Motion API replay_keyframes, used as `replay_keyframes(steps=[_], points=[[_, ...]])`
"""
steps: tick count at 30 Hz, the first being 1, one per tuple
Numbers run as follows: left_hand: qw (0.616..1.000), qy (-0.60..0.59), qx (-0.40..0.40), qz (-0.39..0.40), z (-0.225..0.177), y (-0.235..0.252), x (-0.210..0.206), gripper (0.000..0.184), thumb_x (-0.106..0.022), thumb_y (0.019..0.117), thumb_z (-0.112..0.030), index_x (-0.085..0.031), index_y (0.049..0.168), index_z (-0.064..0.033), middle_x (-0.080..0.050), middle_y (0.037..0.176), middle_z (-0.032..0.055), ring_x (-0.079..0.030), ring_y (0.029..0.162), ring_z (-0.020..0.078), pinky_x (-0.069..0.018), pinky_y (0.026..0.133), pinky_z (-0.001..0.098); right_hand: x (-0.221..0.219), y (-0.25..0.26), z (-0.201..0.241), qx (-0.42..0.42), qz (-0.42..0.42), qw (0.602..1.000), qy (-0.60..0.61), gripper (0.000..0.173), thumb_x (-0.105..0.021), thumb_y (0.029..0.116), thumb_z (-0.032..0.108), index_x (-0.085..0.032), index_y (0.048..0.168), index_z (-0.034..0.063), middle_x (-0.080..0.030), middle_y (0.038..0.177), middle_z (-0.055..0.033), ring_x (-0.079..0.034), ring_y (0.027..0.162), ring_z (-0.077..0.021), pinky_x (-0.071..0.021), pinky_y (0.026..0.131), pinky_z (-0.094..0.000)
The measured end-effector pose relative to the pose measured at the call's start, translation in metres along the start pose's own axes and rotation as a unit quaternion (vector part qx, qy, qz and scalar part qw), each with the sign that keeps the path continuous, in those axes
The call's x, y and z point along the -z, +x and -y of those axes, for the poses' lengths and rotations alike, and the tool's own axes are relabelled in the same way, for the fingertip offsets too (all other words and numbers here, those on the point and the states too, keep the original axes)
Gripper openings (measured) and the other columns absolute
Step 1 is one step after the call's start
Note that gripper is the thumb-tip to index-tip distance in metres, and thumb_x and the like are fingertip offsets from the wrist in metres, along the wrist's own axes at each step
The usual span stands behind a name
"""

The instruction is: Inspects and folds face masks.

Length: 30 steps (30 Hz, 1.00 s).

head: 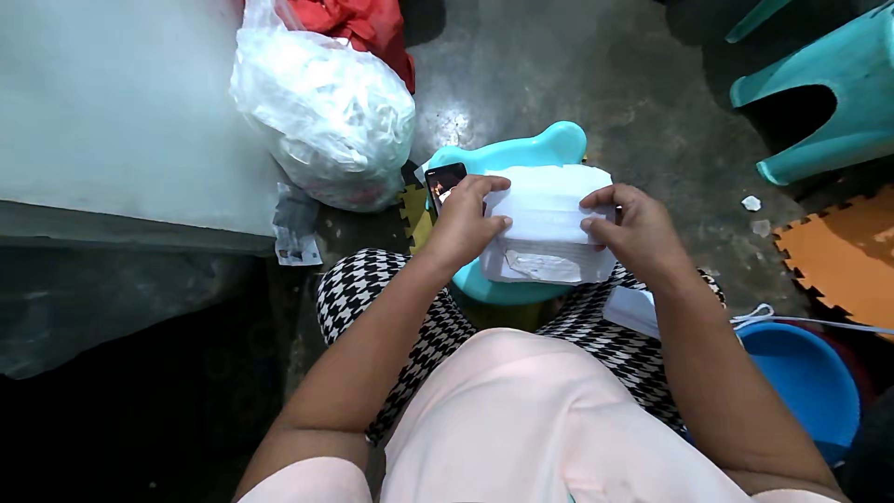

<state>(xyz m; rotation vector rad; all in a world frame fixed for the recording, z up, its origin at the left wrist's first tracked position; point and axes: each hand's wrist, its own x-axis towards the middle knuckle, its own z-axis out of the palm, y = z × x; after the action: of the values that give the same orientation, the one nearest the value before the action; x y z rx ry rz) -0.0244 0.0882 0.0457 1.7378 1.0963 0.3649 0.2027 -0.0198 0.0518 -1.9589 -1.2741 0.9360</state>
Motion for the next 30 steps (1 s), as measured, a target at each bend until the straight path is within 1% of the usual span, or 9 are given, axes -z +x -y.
replay_keyframes(steps=[3, 5, 7, 10, 14, 17, 22, 25, 30], points=[[0.998, 0.060, 0.000, 0.012, 0.000, -0.004, -0.001, 0.047, -0.078, 0.0869, -0.004, -0.064, 0.132, -0.0054, -0.058, 0.134, 0.0164, -0.065, 0.101, 0.0239, -0.0563, 0.087, 0.0393, -0.004, -0.004, 0.001, 0.002, 0.004, 0.998, -0.061, 0.024, -0.071, 0.0931, 0.002, -0.066, 0.116, 0.0020, -0.061, 0.115, -0.0188, -0.065, 0.083, -0.0277, -0.0572, 0.070, -0.0462], [0.996, 0.084, 0.005, 0.015, -0.001, -0.008, -0.002, 0.047, -0.078, 0.0867, -0.004, -0.064, 0.131, -0.0042, -0.057, 0.134, 0.0185, -0.065, 0.104, 0.0266, -0.0560, 0.088, 0.0415, -0.005, -0.006, 0.001, 0.005, 0.005, 0.997, -0.083, 0.024, -0.071, 0.0927, 0.002, -0.066, 0.116, 0.0009, -0.061, 0.113, -0.0191, -0.064, 0.081, -0.0279, -0.0566, 0.069, -0.0467], [0.996, 0.091, 0.010, 0.016, 0.000, -0.009, -0.003, 0.043, -0.079, 0.0863, -0.004, -0.065, 0.127, -0.0042, -0.056, 0.132, 0.0190, -0.066, 0.098, 0.0254, -0.0578, 0.084, 0.0396, -0.006, -0.008, 0.003, -0.002, 0.009, 0.996, -0.092, 0.024, -0.071, 0.0928, 0.002, -0.066, 0.116, 0.0011, -0.060, 0.109, -0.0185, -0.063, 0.080, -0.0272, -0.0559, 0.069, -0.0458], [0.996, 0.091, 0.013, 0.010, 0.002, -0.010, -0.004, 0.039, -0.080, 0.0859, -0.006, -0.065, 0.121, -0.0032, -0.058, 0.125, 0.0188, -0.066, 0.093, 0.0250, -0.0578, 0.082, 0.0397, -0.007, -0.009, 0.003, -0.005, 0.005, 0.996, -0.091, 0.025, -0.073, 0.0918, 0.001, -0.066, 0.116, 0.0010, -0.060, 0.107, -0.0179, -0.062, 0.078, -0.0261, -0.0556, 0.068, -0.0445], [0.996, 0.091, 0.021, -0.003, 0.003, -0.012, -0.005, 0.041, -0.082, 0.0844, -0.008, -0.065, 0.121, -0.0023, -0.058, 0.122, 0.0186, -0.065, 0.092, 0.0253, -0.0570, 0.082, 0.0408, -0.006, -0.012, 0.002, -0.002, -0.001, 0.996, -0.091, 0.025, -0.074, 0.0915, 0.002, -0.066, 0.115, 0.0012, -0.060, 0.107, -0.0172, -0.061, 0.077, -0.0245, -0.0553, 0.067, -0.0427], [0.996, 0.077, 0.037, -0.012, 0.005, -0.013, -0.005, 0.045, -0.083, 0.0843, -0.008, -0.061, 0.123, -0.0018, -0.058, 0.122, 0.0185, -0.065, 0.091, 0.0253, -0.0569, 0.081, 0.0413, -0.006, -0.012, 0.002, -0.005, 0.002, 0.996, -0.094, 0.026, -0.074, 0.0908, 0.002, -0.066, 0.116, 0.0012, -0.060, 0.107, -0.0181, -0.061, 0.077, -0.0255, -0.0551, 0.067, -0.0438], [0.997, 0.040, 0.066, -0.028, 0.011, -0.014, -0.005, 0.044, -0.077, 0.0888, -0.007, -0.053, 0.125, -0.0002, -0.058, 0.124, 0.0186, -0.066, 0.086, 0.0240, -0.0579, 0.078, 0.0415, -0.007, -0.011, 0.000, -0.012, 0.007, 0.995, -0.098, 0.029, -0.075, 0.0906, 0.003, -0.065, 0.118, 0.0015, -0.061, 0.110, -0.0189, -0.063, 0.079, -0.0269, -0.0564, 0.068, -0.0454], [0.995, 0.032, 0.089, -0.030, 0.010, -0.015, -0.004, 0.043, -0.076, 0.0887, -0.005, -0.053, 0.124, 0.0003, -0.057, 0.123, 0.0198, -0.066, 0.084, 0.0244, -0.0578, 0.077, 0.0422, -0.007, -0.011, 0.000, -0.008, 0.005, 0.995, -0.100, 0.029, -0.075, 0.0904, 0.002, -0.065, 0.118, 0.0005, -0.060, 0.110, -0.0194, -0.062, 0.077, -0.0270, -0.0555, 0.067, -0.0451], [0.994, 0.022, 0.103, -0.034, 0.015, -0.016, -0.005, 0.048, -0.081, 0.0861, -0.010, -0.052, 0.123, -0.0004, -0.056, 0.122, 0.0199, -0.065, 0.082, 0.0234, -0.0580, 0.076, 0.0418, -0.007, -0.011, 0.000, -0.009, 0.004, 0.993, -0.115, 0.030, -0.076, 0.0901, 0.003, -0.065, 0.118, 0.0006, -0.060, 0.109, -0.0191, -0.060, 0.075, -0.0260, -0.0542, 0.066, -0.0444]])
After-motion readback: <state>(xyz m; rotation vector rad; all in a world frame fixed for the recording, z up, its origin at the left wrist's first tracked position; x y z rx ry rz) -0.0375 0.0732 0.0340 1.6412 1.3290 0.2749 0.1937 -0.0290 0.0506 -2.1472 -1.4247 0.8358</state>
